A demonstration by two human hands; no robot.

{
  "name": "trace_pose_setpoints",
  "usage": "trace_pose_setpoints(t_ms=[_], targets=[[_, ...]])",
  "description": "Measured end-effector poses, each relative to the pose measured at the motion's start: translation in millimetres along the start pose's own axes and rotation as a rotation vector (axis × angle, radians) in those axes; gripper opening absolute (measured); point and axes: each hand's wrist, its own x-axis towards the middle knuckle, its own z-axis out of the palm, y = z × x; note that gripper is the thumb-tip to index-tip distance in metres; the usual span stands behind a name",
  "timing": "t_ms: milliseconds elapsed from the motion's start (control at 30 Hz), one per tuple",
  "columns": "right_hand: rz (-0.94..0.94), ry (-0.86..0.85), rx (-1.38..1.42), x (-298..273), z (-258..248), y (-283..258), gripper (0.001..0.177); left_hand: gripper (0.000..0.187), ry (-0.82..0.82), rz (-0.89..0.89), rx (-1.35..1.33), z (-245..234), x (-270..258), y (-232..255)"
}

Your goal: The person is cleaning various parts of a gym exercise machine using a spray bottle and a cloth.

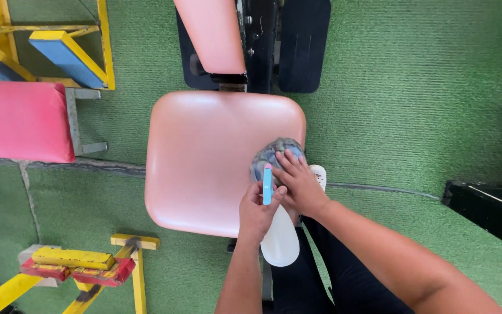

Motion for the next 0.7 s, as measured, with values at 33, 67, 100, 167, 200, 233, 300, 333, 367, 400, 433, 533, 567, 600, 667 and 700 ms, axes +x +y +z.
trace_pose_setpoints(t_ms=[33, 67, 100, 167, 200, 233, 300, 333, 367, 400, 433, 533, 567, 600, 667, 700], targets=[[0.000, 0.001, 0.002, 5, 1, -1, 0.065, 0.050, 0.001, 0.000, 0.002, -2, 4, 2], [0.015, -0.025, -0.038, 11, 1, 0, 0.066, 0.049, 0.029, -0.026, 0.012, -4, 8, 4], [0.030, -0.052, -0.079, 16, 1, 1, 0.066, 0.049, 0.056, -0.052, 0.023, -5, 13, 6], [0.092, -0.054, -0.141, 68, 0, 7, 0.065, 0.052, 0.066, -0.053, 0.032, -3, 24, 23], [0.149, -0.062, -0.196, 94, 2, 10, 0.064, 0.055, 0.086, -0.059, 0.042, -4, 28, 30], [0.147, -0.064, -0.198, 116, 2, 14, 0.064, 0.055, 0.087, -0.059, 0.039, -4, 36, 34], [0.163, 0.007, -0.283, 160, 1, 24, 0.062, 0.060, 0.072, -0.034, 0.147, -3, 53, 40], [0.163, 0.004, -0.279, 174, -15, 17, 0.062, 0.060, 0.075, -0.038, 0.148, -1, 57, 50], [0.404, -0.116, -0.210, 189, -32, 10, 0.062, 0.062, 0.066, -0.066, 0.221, 2, 62, 60], [0.645, -0.233, -0.136, 204, -49, 4, 0.063, 0.063, 0.054, -0.090, 0.297, 4, 67, 71], [0.647, -0.230, -0.131, 208, -47, 22, 0.063, 0.063, 0.053, -0.090, 0.303, 7, 75, 73], [0.857, -0.185, -0.018, 180, -31, 76, 0.069, 0.060, 0.042, -0.004, 0.368, 14, 78, 68], [0.842, -0.083, 0.089, 159, -22, 98, 0.067, 0.059, 0.023, -0.035, 0.301, 16, 78, 64], [0.817, 0.028, 0.188, 144, -19, 121, 0.066, 0.057, 0.006, -0.055, 0.229, 21, 83, 65], [0.906, 0.068, 0.235, 92, 4, 124, 0.064, 0.057, 0.000, -0.063, 0.235, 25, 86, 60], [0.993, 0.100, 0.286, 63, 15, 126, 0.062, 0.056, 0.001, -0.080, 0.241, 28, 87, 56]])
